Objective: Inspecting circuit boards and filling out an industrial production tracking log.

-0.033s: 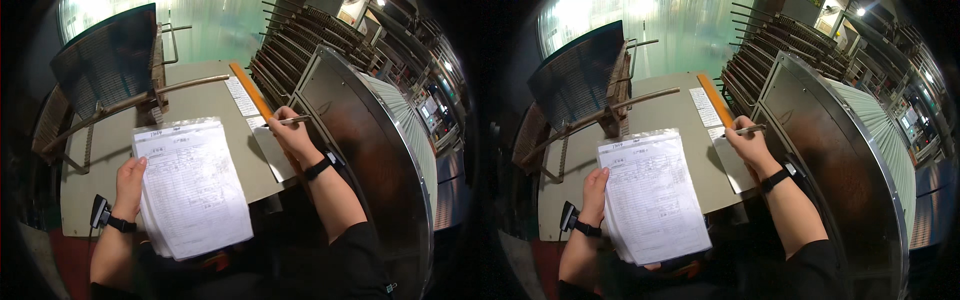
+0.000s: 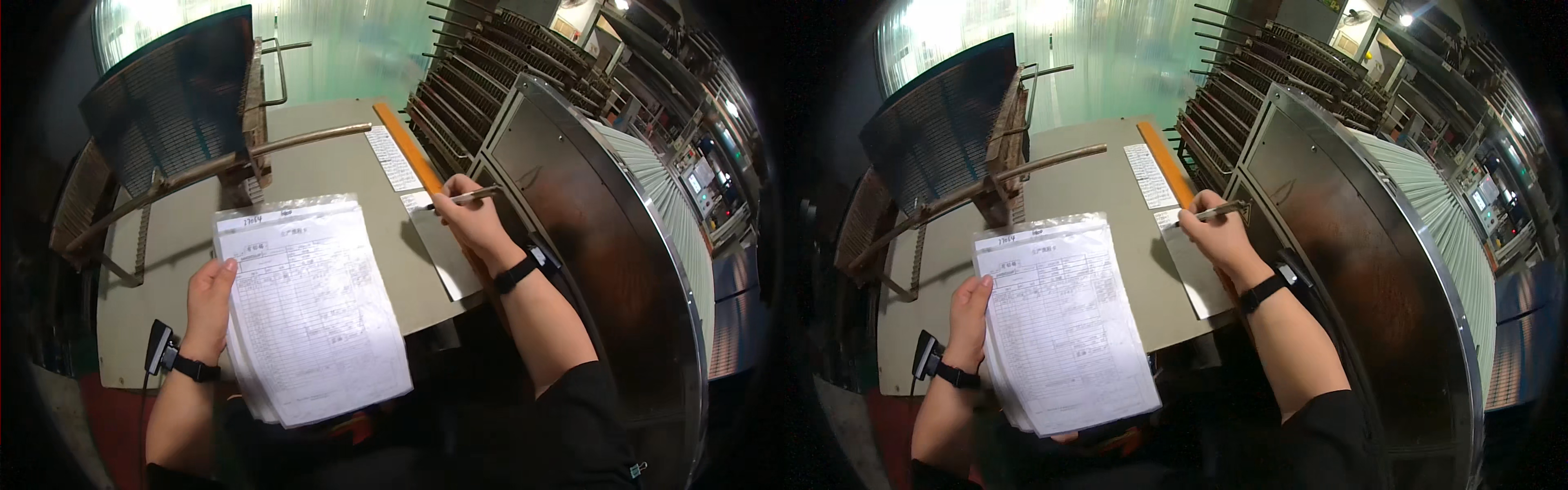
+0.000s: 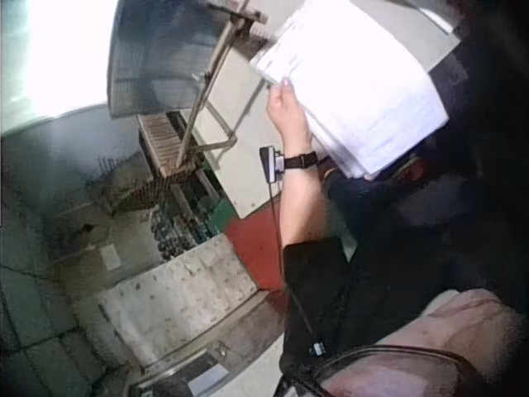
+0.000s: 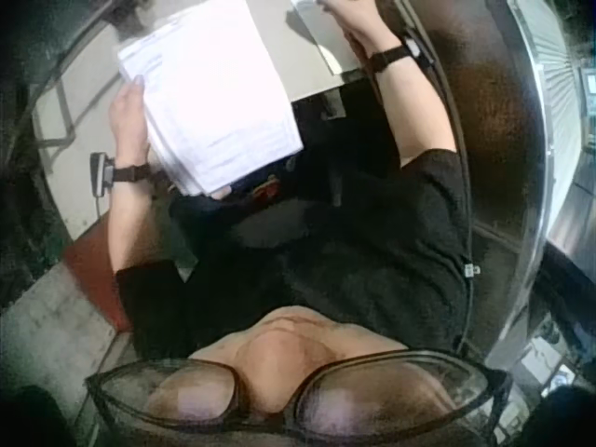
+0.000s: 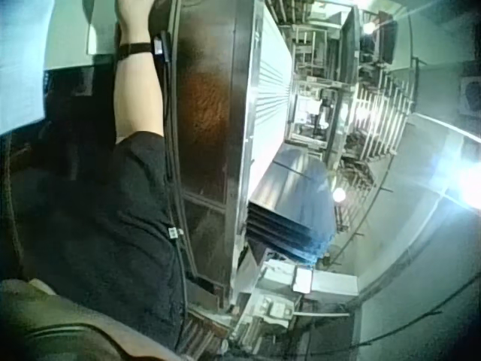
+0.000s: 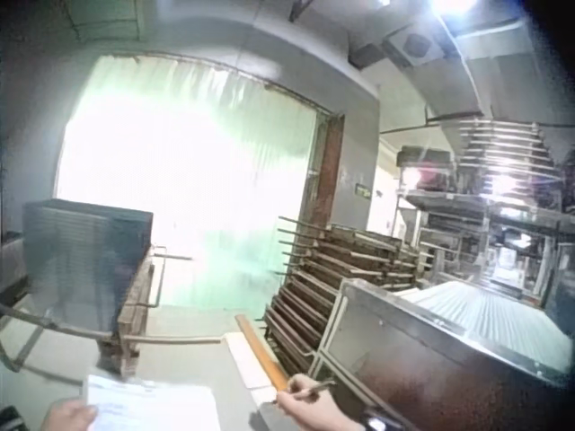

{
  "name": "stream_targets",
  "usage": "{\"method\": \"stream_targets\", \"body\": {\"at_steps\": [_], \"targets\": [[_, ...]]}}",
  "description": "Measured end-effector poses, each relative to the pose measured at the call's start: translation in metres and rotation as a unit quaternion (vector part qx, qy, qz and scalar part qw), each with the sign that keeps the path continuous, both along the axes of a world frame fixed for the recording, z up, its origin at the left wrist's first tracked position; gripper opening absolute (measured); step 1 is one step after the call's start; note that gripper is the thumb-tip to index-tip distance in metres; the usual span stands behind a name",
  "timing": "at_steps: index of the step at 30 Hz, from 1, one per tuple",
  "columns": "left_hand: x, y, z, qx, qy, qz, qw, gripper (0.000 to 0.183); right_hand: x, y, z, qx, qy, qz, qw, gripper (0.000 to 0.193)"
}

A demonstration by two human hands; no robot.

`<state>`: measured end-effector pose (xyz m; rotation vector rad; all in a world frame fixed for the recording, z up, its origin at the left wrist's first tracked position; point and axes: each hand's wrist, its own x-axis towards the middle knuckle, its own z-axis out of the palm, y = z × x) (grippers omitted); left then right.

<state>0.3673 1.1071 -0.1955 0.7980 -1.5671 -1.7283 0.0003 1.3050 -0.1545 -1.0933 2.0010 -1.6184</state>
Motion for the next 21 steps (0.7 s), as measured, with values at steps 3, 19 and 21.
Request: {"method": "stream_targets", "body": {"at_steps": [3,19,21], "targets": [[0.003,0.003,-0.003,-0.025,-0.012,0.031,0.999,0.027,-0.005,-0.011,-0.009,0.017,0.007,0.021,1.0,0.021],[0.002,0.005,0.001,-0.046,-0.002,0.034,0.998,0.032,0.001,-0.015,-0.013,0.049,0.026,-0.019,0.998,0.023],[0.002,0.006,0.0,-0.045,-0.001,0.031,0.999,0.033,-0.001,-0.017,-0.019,0.05,0.056,-0.021,0.997,0.022]]}}
